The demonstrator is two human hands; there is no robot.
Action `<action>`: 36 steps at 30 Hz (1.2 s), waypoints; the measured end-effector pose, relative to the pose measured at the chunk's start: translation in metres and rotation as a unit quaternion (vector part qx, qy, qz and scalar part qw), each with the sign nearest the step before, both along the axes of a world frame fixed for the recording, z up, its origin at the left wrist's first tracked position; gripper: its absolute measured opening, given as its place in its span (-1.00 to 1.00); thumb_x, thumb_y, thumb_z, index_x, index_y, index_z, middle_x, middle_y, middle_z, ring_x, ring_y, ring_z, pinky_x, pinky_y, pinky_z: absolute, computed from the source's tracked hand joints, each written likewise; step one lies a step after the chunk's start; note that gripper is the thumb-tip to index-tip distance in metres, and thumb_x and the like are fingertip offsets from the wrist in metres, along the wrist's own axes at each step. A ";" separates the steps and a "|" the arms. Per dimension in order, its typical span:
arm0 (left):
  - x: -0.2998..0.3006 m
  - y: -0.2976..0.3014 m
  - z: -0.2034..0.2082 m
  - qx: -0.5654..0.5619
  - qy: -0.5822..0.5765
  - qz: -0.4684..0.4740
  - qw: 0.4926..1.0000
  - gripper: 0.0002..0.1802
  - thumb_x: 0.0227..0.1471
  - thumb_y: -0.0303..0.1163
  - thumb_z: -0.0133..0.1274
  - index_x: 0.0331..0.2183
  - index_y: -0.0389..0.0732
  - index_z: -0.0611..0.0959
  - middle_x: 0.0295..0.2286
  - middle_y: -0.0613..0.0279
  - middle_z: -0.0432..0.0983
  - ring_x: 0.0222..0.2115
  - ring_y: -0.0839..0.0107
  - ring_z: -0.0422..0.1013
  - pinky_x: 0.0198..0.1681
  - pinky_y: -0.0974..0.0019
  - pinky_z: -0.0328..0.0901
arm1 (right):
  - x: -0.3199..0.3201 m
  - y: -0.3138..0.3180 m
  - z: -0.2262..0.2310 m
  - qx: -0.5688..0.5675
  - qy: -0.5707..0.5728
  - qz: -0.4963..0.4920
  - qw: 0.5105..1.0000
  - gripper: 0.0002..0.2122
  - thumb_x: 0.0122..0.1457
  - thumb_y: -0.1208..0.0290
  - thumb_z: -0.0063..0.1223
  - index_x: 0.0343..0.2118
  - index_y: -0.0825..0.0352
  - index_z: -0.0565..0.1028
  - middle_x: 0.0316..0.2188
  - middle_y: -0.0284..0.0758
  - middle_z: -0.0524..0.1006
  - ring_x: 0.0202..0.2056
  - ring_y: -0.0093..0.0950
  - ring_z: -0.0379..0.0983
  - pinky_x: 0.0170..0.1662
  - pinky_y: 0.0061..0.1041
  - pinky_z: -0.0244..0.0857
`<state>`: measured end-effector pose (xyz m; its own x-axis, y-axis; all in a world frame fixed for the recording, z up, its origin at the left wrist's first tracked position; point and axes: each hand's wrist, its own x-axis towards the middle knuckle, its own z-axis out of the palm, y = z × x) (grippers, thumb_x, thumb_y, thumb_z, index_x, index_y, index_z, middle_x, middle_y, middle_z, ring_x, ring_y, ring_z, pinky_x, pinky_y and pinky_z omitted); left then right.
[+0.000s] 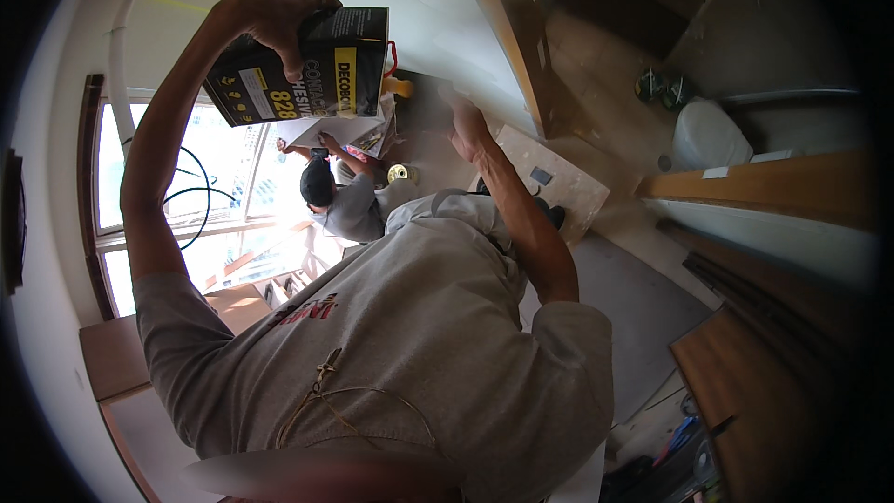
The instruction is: The person applies adhesive from a can onto a wooden surface using a scraper. They repeatedly scoop adhesive and spread it across the wood, working around a doorway frame.
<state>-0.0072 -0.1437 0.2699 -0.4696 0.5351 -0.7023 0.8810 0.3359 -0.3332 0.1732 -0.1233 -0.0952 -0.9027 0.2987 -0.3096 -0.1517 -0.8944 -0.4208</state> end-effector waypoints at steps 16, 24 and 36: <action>-0.088 -0.133 -0.062 0.326 -0.201 -0.045 0.923 0.39 -0.59 -0.37 0.57 0.35 -0.10 0.25 0.02 -0.05 0.56 0.06 -0.04 0.48 0.23 -0.01 0.35 | 0.020 0.021 0.027 0.035 0.059 -0.013 0.998 -0.56 0.43 0.10 0.00 0.23 0.27 0.42 0.11 -0.30 0.58 0.09 -0.39 0.54 0.16 -0.25 0.39; -0.086 -0.175 -0.150 0.465 -0.280 0.064 0.838 0.31 -0.50 -0.32 0.58 0.33 -0.06 0.29 -0.02 -0.01 0.58 0.05 0.04 0.49 0.22 0.05 0.32 | 0.034 0.042 0.036 0.043 0.019 -0.013 0.999 -0.55 0.44 0.14 0.00 0.25 0.30 0.40 0.14 -0.27 0.56 0.13 -0.36 0.53 0.20 -0.26 0.39; -0.106 -0.199 -0.254 0.565 -0.365 0.073 0.736 0.30 -0.54 -0.27 0.62 0.28 -0.18 0.33 0.04 0.03 0.52 0.07 0.11 0.45 0.21 0.12 0.28 | 0.025 0.051 0.028 0.045 -0.042 0.048 0.997 -0.59 0.43 0.23 0.02 0.19 0.41 0.44 0.10 -0.21 0.57 0.12 -0.31 0.52 0.26 -0.30 0.37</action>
<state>-0.1136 -0.3430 0.0163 -0.2984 0.9526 0.0598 0.6142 0.1436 0.7760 0.1987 -0.0725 -0.0669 -0.9009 0.2415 -0.3606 -0.0280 -0.8615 -0.5069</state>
